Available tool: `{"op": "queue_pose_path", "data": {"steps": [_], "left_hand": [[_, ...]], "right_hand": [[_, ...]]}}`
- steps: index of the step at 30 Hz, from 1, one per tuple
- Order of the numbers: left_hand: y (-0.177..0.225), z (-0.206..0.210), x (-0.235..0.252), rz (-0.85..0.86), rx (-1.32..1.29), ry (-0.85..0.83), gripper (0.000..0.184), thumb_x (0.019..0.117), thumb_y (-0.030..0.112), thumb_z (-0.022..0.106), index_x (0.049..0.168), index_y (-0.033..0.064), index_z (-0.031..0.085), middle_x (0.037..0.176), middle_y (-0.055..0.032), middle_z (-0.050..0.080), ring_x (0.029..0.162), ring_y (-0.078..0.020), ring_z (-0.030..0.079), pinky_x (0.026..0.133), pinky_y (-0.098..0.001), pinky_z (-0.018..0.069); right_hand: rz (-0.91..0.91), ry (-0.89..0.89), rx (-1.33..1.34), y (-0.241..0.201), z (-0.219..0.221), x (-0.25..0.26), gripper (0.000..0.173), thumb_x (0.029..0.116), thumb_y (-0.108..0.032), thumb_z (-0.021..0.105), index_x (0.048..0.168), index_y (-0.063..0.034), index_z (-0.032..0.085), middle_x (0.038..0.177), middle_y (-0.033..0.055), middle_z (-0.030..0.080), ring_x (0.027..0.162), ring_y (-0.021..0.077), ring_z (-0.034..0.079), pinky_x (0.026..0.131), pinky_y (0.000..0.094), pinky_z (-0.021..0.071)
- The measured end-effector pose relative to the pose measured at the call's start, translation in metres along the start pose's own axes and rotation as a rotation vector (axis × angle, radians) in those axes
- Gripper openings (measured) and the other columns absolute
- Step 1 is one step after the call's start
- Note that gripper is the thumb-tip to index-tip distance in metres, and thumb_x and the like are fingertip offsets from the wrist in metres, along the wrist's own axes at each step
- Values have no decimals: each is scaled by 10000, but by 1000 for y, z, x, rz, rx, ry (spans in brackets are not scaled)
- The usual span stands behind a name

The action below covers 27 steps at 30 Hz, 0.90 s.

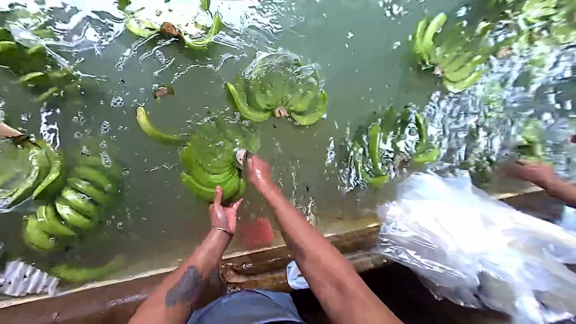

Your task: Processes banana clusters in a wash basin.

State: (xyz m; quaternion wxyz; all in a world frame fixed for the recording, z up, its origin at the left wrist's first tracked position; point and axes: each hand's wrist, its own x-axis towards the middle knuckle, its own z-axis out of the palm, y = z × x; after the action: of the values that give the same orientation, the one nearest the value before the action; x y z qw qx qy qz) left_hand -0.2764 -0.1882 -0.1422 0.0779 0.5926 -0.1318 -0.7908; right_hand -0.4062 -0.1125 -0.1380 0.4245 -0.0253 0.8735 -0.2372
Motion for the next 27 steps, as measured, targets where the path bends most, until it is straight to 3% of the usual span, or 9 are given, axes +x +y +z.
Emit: {"op": "queue_pose_path", "data": {"steps": [2,4,8,10,14,17,19,22,27], "left_hand": [[6,-11,10,17,3,-44,495,1112,309,398,1520,47,298,1423,-234,510,1220,-368,597,960,-555,547],[12,-18,12,-9,16,-64,500,1114,320,372,1534,67,272,1437,-232,487,1223,-373,586,952,-554,543],[20,-4,-8,-58,-27,-54,494,1117,355,311,1545,111,280,1511,-217,410,1305,-383,521,991,-570,510],[21,2,-11,-52,-52,-55,493,1116,362,312,1541,114,290,1512,-220,406,1309,-388,517,993,-578,507],[20,-40,11,42,80,-67,479,1105,277,353,1531,69,284,1436,-246,480,1217,-392,577,936,-572,539],[45,-88,32,134,225,-46,537,1072,193,398,1556,95,186,1363,-247,527,1126,-378,628,852,-560,575],[73,-116,38,181,345,3,600,1050,187,417,1575,125,132,1348,-245,535,1093,-379,643,808,-565,585],[115,-127,44,312,567,137,581,1068,253,453,1584,158,205,1367,-225,542,1099,-355,641,795,-564,578],[161,-120,44,794,933,312,913,968,270,675,1629,43,88,1619,-289,250,1448,-377,365,1120,-490,411]], "right_hand": [[-2,-246,354,14,-7,-25,293,1112,-218,373,1104,-22,591,709,23,527,528,96,478,488,247,433],[24,-281,558,21,-21,-38,282,1114,-195,363,1073,-22,582,666,-41,508,497,23,454,476,178,412],[-127,102,-52,23,-21,4,393,1122,-268,404,1312,35,567,1029,287,687,939,454,691,825,621,553],[-136,152,-122,9,-1,14,423,1127,-290,379,1351,29,543,1119,311,682,1036,500,684,871,664,539],[-104,-391,431,35,21,-15,282,1109,-233,363,1112,-35,563,712,21,520,536,98,484,503,251,442],[-28,-712,668,73,-15,-35,236,1066,-251,382,995,-111,558,643,-66,527,484,16,478,458,181,432],[-24,-367,415,88,-49,-18,264,1076,-270,503,1076,-25,602,764,21,594,629,83,571,615,256,527],[-55,144,-72,89,-97,41,448,957,-296,746,1218,55,648,1193,277,646,1045,423,655,913,615,528],[-194,327,-512,67,-156,130,743,913,-118,746,1578,-160,417,1607,247,366,1100,526,649,862,689,541]]}}
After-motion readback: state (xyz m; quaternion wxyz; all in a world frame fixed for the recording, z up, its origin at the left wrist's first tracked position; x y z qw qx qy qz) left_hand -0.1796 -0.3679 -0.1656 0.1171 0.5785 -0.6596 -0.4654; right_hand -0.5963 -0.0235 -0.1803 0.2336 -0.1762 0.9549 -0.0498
